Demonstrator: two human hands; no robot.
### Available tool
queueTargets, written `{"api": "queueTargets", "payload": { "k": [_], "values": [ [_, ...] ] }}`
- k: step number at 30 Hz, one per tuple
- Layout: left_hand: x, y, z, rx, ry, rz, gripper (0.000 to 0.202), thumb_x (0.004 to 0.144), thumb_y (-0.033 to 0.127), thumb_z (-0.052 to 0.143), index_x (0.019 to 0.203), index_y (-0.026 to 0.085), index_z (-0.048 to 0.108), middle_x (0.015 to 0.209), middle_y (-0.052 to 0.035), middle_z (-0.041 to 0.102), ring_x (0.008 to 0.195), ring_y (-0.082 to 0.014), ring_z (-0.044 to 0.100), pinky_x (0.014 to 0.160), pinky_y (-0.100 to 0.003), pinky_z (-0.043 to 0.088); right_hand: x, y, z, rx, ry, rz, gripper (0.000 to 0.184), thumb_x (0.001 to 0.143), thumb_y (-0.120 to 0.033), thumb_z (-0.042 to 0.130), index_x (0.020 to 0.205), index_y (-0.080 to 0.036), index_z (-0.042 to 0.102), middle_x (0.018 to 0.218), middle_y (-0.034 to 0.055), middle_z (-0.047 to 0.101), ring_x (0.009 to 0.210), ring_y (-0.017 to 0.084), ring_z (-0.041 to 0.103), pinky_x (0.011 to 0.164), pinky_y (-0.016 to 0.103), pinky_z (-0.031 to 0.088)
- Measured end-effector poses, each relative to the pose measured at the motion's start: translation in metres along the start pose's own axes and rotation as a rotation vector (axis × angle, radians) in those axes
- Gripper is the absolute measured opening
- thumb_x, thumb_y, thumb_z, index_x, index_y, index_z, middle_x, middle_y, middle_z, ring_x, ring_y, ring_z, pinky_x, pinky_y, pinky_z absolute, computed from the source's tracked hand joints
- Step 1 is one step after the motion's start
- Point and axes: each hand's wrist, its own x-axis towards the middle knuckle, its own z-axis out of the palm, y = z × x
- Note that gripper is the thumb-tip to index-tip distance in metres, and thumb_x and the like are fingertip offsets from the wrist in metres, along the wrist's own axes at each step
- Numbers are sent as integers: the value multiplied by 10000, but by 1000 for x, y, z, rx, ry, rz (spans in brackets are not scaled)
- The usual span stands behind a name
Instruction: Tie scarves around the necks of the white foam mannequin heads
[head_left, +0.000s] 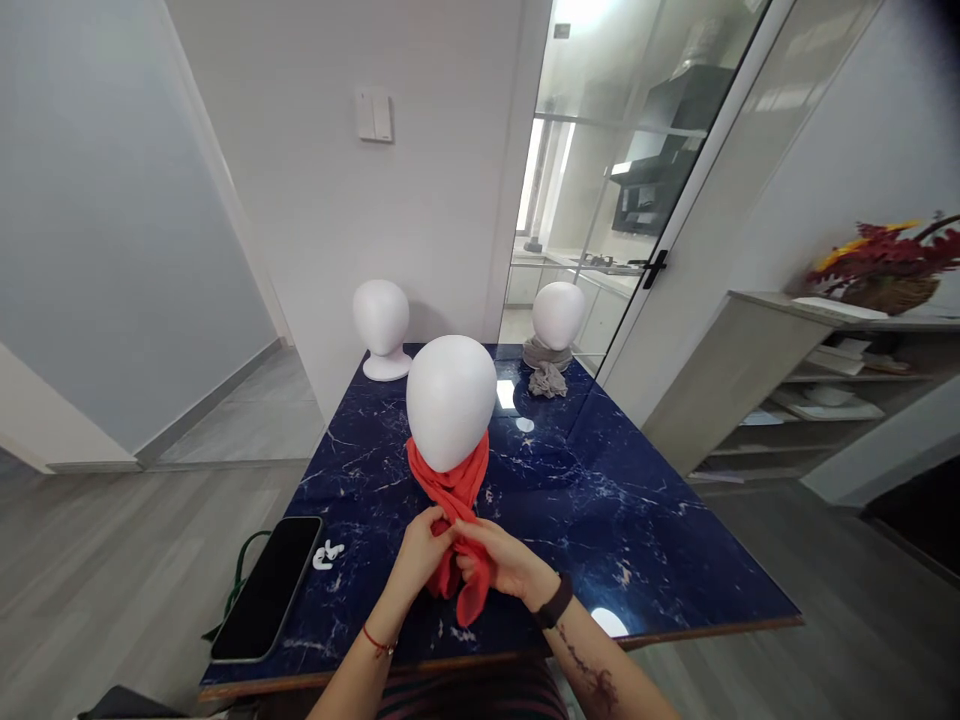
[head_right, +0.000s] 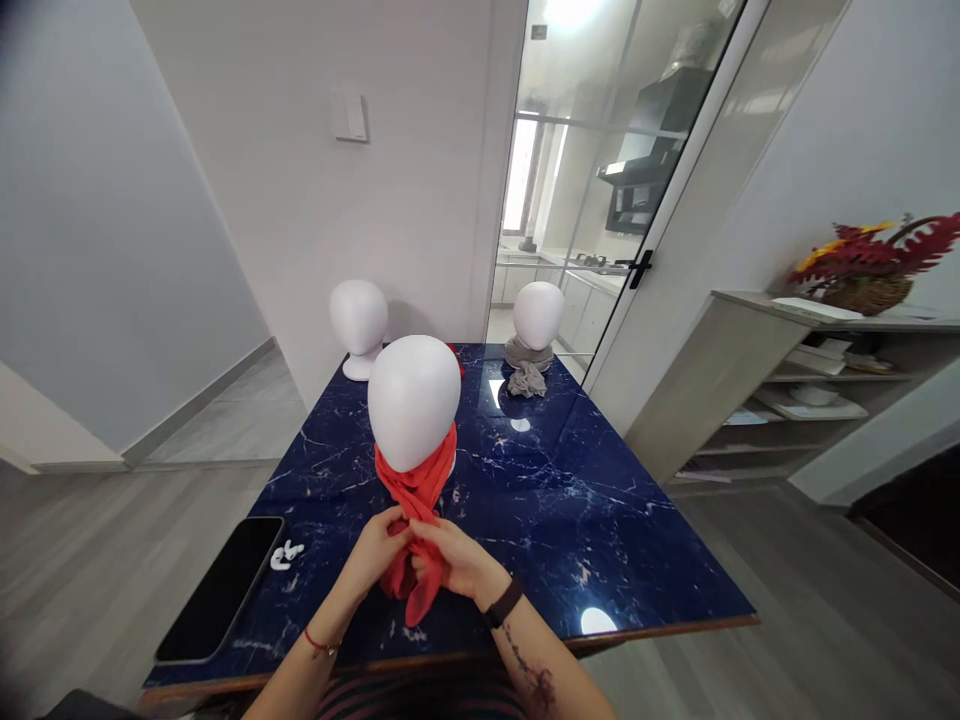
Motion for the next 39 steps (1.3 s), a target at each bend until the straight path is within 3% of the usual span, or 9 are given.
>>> {"api": "queueTargets", "payload": {
  "k": [3,8,15,23,27,30,33,35,39],
  "values": [
    [-1,1,-7,-48,-84,5,284,623,168,658,906,143,642,907,-73,682,852,-220,613,793,-318,452,-6,-1,-3,-160,49,-96,348,681,-296,748,921,-123,565,513,-96,425,375,3,293,402,163,229],
    [3,2,-20,-142,-152,-32,480,584,106,663,1046,159,544,1038,-79,657,912,-203,615,796,-315,471,-14,-8,-15,-343,279,-235,509,664,-327,741,1058,-165,464,624,-62,552,366,9,326,373,170,208],
    [12,1,-13,-220,84,-256,215,603,101,551,797,167,487,626,33,586,563,-111,557,559,-221,425,-15,-11,-17,-331,307,-331,286,647,-289,698,811,-175,493,560,-89,475,375,5,293,385,173,169],
    [3,15,-10,-694,175,-365,346,614,189,656,848,214,403,683,32,623,526,-104,584,533,-220,461,-14,6,-29,-245,454,-359,262,632,-314,668,812,-160,556,557,-72,475,382,12,260,402,191,131],
    [-4,19,-13,-321,41,-189,261,747,267,545,981,233,435,609,46,600,396,-103,499,390,-189,346,-15,7,-29,-194,465,-364,243,612,-312,683,762,-144,589,541,-67,448,402,14,248,413,192,143],
    [-8,22,-14,136,-25,-4,360,828,261,423,1185,228,460,565,24,604,466,-158,568,515,-263,440,-12,10,-25,-119,502,-334,265,634,-368,687,727,-140,589,539,-59,445,406,13,229,414,193,151],
    [-8,24,-15,452,-17,117,459,812,302,494,1267,238,485,928,-81,687,842,-235,652,775,-342,461,-7,12,-21,-134,518,-296,272,649,-395,670,688,-156,547,518,-70,431,397,15,226,414,193,156],
    [-7,24,-14,616,-49,133,530,765,301,572,1283,233,484,1185,-119,606,1018,-278,603,845,-354,438,-3,9,-20,-218,472,-236,216,639,-335,654,723,-173,538,517,-75,450,388,20,223,408,195,133],
    [2,26,-10,931,-120,54,553,753,101,506,1296,188,451,1231,-157,551,965,-259,623,796,-330,449,-5,-5,-21,-455,339,-117,171,651,-270,590,777,-155,611,537,-63,471,405,28,208,414,206,115]
  ]
}}
